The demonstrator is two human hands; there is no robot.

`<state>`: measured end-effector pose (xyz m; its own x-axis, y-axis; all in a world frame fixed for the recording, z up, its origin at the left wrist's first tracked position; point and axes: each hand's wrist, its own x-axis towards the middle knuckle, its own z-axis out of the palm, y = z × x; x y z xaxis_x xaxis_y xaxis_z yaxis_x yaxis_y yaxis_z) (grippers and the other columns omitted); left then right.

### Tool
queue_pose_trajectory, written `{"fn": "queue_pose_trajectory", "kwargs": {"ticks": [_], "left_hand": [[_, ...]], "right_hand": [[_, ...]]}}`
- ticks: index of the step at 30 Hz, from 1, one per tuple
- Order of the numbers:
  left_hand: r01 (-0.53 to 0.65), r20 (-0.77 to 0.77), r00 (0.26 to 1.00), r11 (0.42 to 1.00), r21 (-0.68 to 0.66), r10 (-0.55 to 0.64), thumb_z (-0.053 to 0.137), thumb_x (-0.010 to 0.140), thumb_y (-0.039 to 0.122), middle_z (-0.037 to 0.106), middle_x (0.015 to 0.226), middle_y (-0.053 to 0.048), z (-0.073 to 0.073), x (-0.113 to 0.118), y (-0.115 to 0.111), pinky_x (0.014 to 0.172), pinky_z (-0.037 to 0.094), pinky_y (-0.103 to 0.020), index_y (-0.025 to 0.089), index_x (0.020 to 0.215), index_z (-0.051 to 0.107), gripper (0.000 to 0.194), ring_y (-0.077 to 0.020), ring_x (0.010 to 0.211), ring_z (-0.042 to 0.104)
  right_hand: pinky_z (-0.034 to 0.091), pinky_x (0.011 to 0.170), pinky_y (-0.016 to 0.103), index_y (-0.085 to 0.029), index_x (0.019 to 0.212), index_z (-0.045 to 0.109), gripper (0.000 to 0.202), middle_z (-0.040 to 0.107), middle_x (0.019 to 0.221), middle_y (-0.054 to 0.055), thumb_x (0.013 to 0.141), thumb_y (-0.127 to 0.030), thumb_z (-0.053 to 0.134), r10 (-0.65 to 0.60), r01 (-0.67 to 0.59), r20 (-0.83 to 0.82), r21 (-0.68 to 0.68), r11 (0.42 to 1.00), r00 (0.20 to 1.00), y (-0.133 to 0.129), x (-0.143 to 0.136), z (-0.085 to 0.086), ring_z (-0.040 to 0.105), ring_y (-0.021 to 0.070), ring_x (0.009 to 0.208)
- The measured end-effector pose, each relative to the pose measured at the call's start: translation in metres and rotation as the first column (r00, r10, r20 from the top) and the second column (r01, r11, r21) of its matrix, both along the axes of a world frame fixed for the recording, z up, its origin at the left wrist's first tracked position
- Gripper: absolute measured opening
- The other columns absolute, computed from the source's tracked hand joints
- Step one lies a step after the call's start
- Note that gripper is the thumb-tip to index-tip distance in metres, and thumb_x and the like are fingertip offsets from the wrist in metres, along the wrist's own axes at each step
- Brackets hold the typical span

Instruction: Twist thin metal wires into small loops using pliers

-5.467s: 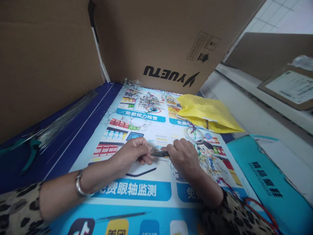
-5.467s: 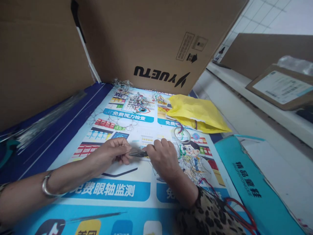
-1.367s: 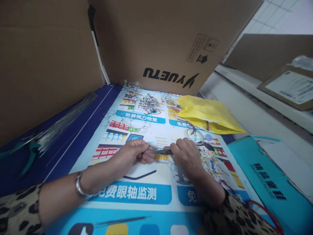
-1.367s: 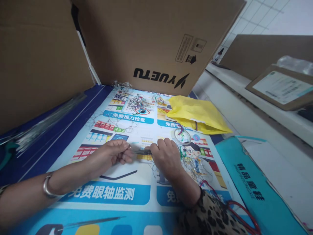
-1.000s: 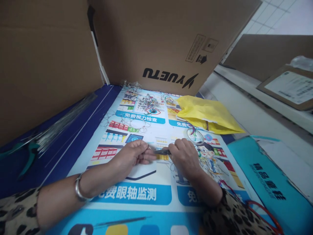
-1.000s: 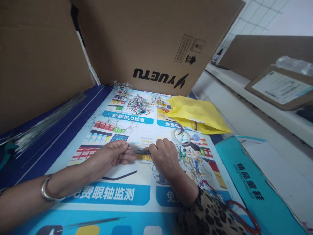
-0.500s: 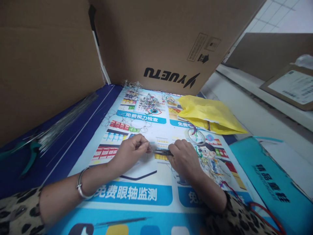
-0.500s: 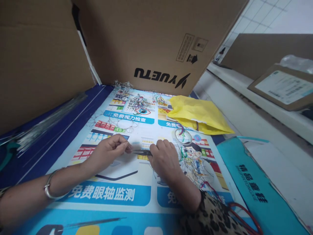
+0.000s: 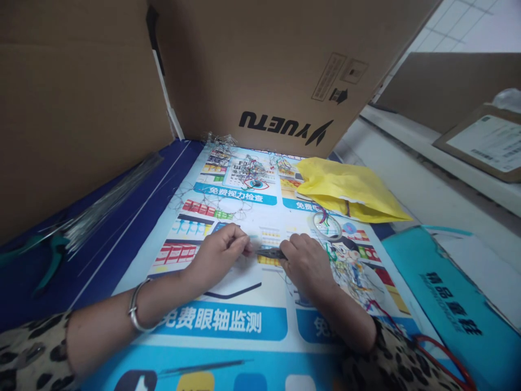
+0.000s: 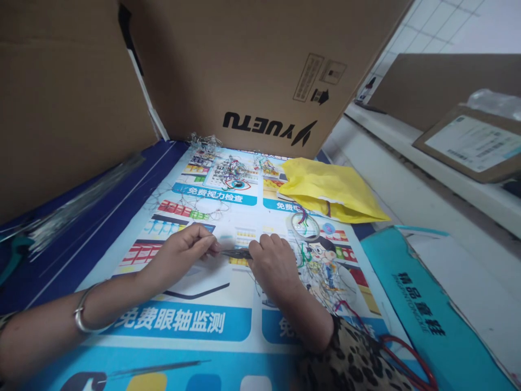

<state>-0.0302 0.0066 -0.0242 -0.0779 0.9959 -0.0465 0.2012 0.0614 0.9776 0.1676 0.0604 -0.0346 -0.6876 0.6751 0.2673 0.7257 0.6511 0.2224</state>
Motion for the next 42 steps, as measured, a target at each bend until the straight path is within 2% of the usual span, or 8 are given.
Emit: {"fn": "queue_pose_trajectory", "kwargs": {"ticks": [4, 9, 14, 17, 22, 29, 38, 42], "left_hand": [[0.002, 0.209, 0.978, 0.995, -0.104, 0.02, 0.052, 0.082, 0.031, 0.066, 0.069, -0.001, 0.003, 0.002, 0.0, 0.061, 0.045, -0.024, 0.017, 0.069, 0.052, 0.018, -0.0115, 0.062, 0.059], [0.071, 0.507, 0.861, 0.98, -0.188, 0.034, 0.059, 0.078, 0.035, 0.068, 0.074, -0.005, 0.003, 0.004, -0.002, 0.061, 0.045, -0.024, 0.015, 0.069, 0.05, 0.024, -0.0142, 0.067, 0.063], [0.085, 0.603, 0.795, 0.97, -0.226, 0.071, 0.064, 0.074, 0.035, 0.067, 0.071, -0.005, 0.005, 0.005, -0.004, 0.062, 0.044, -0.025, 0.014, 0.068, 0.051, 0.026, -0.017, 0.069, 0.065], [0.083, 0.528, 0.848, 0.974, -0.211, 0.042, 0.06, 0.077, 0.037, 0.067, 0.076, -0.006, 0.004, 0.001, -0.001, 0.061, 0.044, -0.025, 0.014, 0.072, 0.053, 0.025, -0.0163, 0.07, 0.064], [0.05, 0.145, 0.989, 0.996, -0.068, -0.04, 0.057, 0.079, 0.036, 0.059, 0.064, -0.001, -0.003, -0.01, 0.008, 0.052, 0.037, -0.021, 0.015, 0.066, 0.057, 0.024, -0.0105, 0.058, 0.051], [-0.007, 0.078, 0.997, 1.0, -0.01, 0.007, 0.052, 0.081, 0.038, 0.051, 0.057, 0.002, -0.008, -0.013, 0.009, 0.051, 0.034, -0.021, 0.017, 0.065, 0.054, 0.026, -0.0096, 0.051, 0.045], [-0.028, -0.115, 0.993, 0.997, 0.077, 0.037, 0.052, 0.079, 0.032, 0.047, 0.051, 0.005, -0.001, -0.006, 0.004, 0.05, 0.033, -0.02, 0.017, 0.058, 0.047, 0.026, -0.0086, 0.05, 0.041], [-0.037, -0.121, 0.992, 0.997, 0.068, 0.045, 0.053, 0.078, 0.03, 0.047, 0.05, 0.005, -0.002, -0.004, 0.003, 0.049, 0.033, -0.02, 0.018, 0.059, 0.048, 0.023, -0.0089, 0.049, 0.042]], "right_hand": [[0.025, 0.062, 0.03, -0.019, 0.073, 0.057, 0.004, 0.056, 0.073, 0.004, 0.074, -0.02, 0.06, 0.01, -0.01, -0.007, 0.006, 1.0, 1.0, 0.0, -0.001, -0.002, 0.044, 0.019, 0.073], [0.025, 0.062, 0.03, -0.019, 0.072, 0.057, 0.004, 0.057, 0.073, 0.004, 0.073, -0.02, 0.061, 0.018, -0.017, -0.014, 0.02, 1.0, 1.0, 0.0, 0.001, -0.003, 0.045, 0.0193, 0.073], [0.025, 0.062, 0.029, -0.019, 0.071, 0.057, 0.004, 0.057, 0.072, 0.003, 0.074, -0.019, 0.06, 0.002, -0.001, -0.026, 0.022, 1.0, 1.0, 0.001, 0.001, -0.004, 0.045, 0.0188, 0.072], [0.025, 0.062, 0.029, -0.019, 0.072, 0.057, 0.004, 0.057, 0.072, 0.004, 0.074, -0.02, 0.06, -0.022, 0.023, -0.033, 0.02, 1.0, 0.999, 0.003, 0.001, -0.003, 0.045, 0.0184, 0.071], [0.025, 0.062, 0.028, -0.019, 0.071, 0.057, 0.007, 0.055, 0.072, 0.004, 0.077, -0.022, 0.057, -0.061, 0.061, -0.065, 0.004, 0.998, 0.996, 0.004, 0.003, 0.001, 0.044, 0.0178, 0.07], [0.028, 0.065, 0.028, -0.018, 0.072, 0.057, 0.009, 0.054, 0.073, 0.005, 0.078, -0.024, 0.055, -0.055, 0.047, -0.164, -0.051, 0.998, 0.985, 0.0, 0.001, 0.005, 0.043, 0.0185, 0.073], [0.024, 0.064, 0.031, -0.021, 0.069, 0.056, 0.012, 0.053, 0.072, 0.005, 0.075, -0.031, 0.061, 0.035, -0.034, -0.046, 0.029, 0.999, 0.998, -0.019, -0.011, 0.006, 0.041, 0.0211, 0.073], [0.024, 0.064, 0.032, -0.021, 0.068, 0.055, 0.014, 0.052, 0.071, 0.005, 0.076, -0.031, 0.06, 0.05, -0.05, -0.029, 0.032, 0.998, 0.998, -0.019, -0.013, 0.005, 0.04, 0.0211, 0.073]]}}
